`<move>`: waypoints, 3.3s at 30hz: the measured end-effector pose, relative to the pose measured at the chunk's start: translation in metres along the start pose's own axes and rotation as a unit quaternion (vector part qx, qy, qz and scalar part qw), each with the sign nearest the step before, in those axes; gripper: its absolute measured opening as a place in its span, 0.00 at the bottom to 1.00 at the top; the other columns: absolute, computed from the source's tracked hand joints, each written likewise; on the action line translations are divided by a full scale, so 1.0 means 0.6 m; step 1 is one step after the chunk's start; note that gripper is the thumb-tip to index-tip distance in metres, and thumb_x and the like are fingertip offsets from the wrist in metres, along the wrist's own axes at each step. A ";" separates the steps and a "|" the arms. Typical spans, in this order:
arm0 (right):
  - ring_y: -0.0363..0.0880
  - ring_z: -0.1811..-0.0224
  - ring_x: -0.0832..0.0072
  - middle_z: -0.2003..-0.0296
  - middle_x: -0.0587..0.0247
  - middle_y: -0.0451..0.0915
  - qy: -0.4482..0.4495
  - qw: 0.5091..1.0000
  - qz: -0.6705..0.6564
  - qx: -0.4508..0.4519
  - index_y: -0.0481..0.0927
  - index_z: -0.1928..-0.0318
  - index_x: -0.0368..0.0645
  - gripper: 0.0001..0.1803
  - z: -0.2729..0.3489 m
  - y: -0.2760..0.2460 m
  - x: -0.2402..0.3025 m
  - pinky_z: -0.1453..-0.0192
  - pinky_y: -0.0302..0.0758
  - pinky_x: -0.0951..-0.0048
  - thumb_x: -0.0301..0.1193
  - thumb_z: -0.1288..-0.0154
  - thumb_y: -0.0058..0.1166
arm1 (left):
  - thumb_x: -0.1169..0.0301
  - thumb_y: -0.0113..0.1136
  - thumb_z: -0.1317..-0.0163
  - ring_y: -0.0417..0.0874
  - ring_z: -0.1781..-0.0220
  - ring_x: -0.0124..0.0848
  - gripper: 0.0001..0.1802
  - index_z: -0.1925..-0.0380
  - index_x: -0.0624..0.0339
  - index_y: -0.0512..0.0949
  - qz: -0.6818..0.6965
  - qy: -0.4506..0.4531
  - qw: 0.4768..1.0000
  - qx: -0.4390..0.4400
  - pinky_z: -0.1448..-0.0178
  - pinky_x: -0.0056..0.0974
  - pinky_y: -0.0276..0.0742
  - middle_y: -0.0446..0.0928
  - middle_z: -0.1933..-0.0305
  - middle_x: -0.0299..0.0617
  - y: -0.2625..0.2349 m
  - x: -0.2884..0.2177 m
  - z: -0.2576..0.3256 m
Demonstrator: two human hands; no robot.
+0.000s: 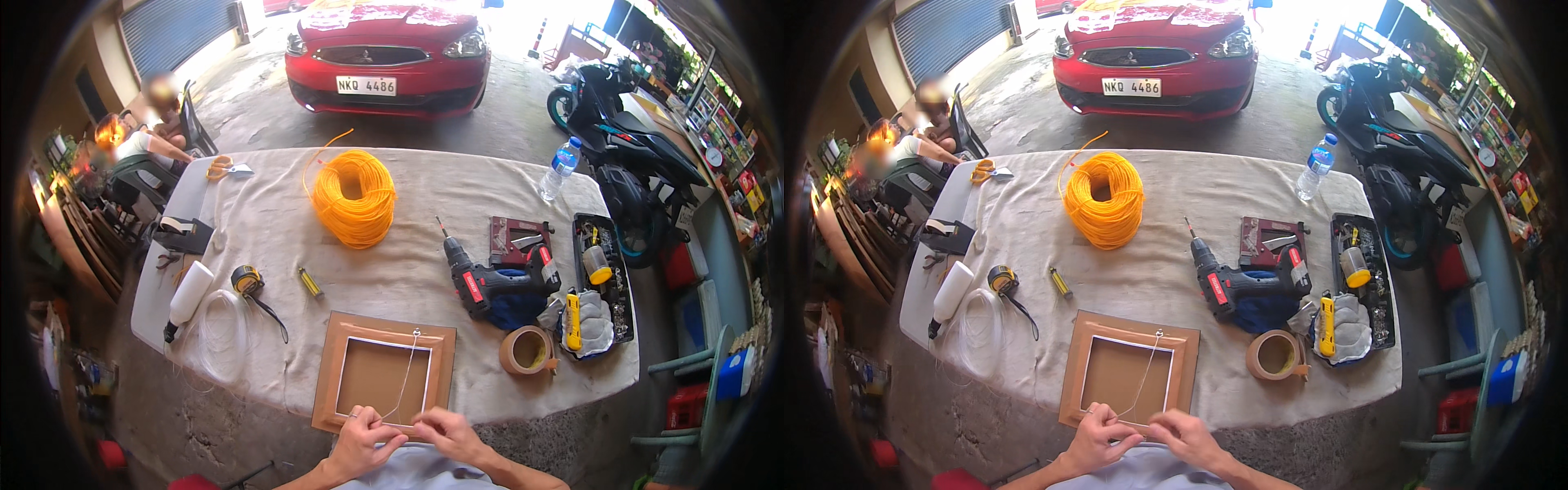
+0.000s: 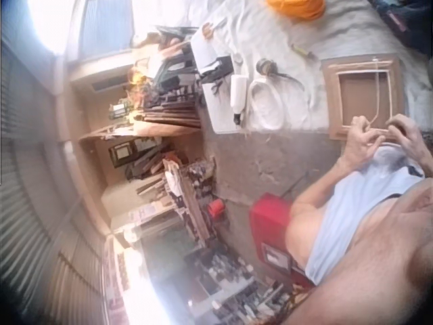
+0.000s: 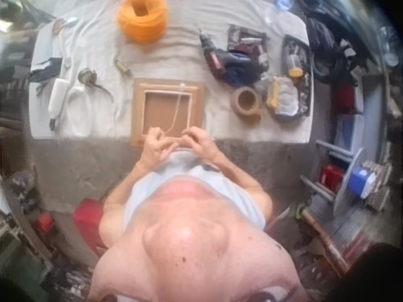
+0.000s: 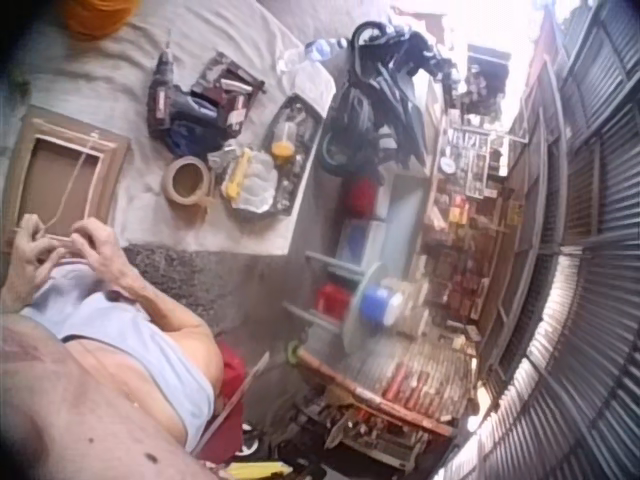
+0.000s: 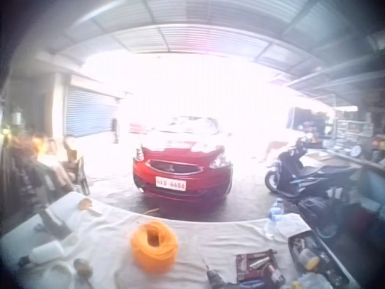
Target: The person measures a wooden picture frame, drills two holes in the back, and installs metal hanging hardware. They then thread a white cord through the hardware and tie it to create a hanging loop.
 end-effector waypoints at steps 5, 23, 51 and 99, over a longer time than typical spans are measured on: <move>0.81 0.71 0.71 0.70 0.60 0.81 -0.198 0.972 0.113 0.052 0.78 0.52 0.38 0.13 -0.060 0.007 0.039 0.67 0.75 0.71 0.27 0.36 0.57 | 0.62 0.71 0.53 0.68 0.64 0.33 0.08 0.75 0.50 0.83 -0.183 0.105 0.977 -0.022 0.59 0.39 0.65 0.64 0.72 0.35 0.000 -0.020 0.016; 0.75 0.81 0.76 0.81 0.64 0.76 -0.142 0.945 -0.143 0.258 0.81 0.50 0.45 0.16 -0.021 0.013 0.075 0.74 0.72 0.73 0.23 0.40 0.57 | 0.65 0.65 0.40 0.73 0.64 0.27 0.09 0.72 0.58 0.80 0.254 -0.228 0.940 0.014 0.59 0.36 0.72 0.68 0.72 0.35 -0.028 0.011 0.059; 0.75 0.83 0.77 0.81 0.60 0.76 -0.140 0.976 0.041 0.164 0.82 0.56 0.40 0.10 -0.068 0.048 0.093 0.76 0.71 0.76 0.25 0.39 0.59 | 0.65 0.69 0.47 0.75 0.64 0.31 0.08 0.69 0.53 0.82 -0.175 0.043 0.983 -0.021 0.59 0.33 0.70 0.71 0.66 0.35 -0.059 -0.025 0.092; 0.79 0.80 0.62 0.79 0.56 0.80 -0.160 0.969 -0.076 0.171 0.80 0.63 0.43 0.08 -0.060 0.082 0.105 0.76 0.74 0.64 0.34 0.35 0.55 | 0.66 0.68 0.47 0.71 0.56 0.32 0.08 0.75 0.54 0.79 -0.115 -0.023 0.989 -0.093 0.51 0.38 0.69 0.72 0.60 0.39 -0.101 -0.022 0.104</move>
Point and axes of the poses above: each hand's wrist, its own z-axis away from the middle knuckle, its own y-axis out of the palm, x = y × z, the point moved 2 cm from there along -z, towards the middle knuckle
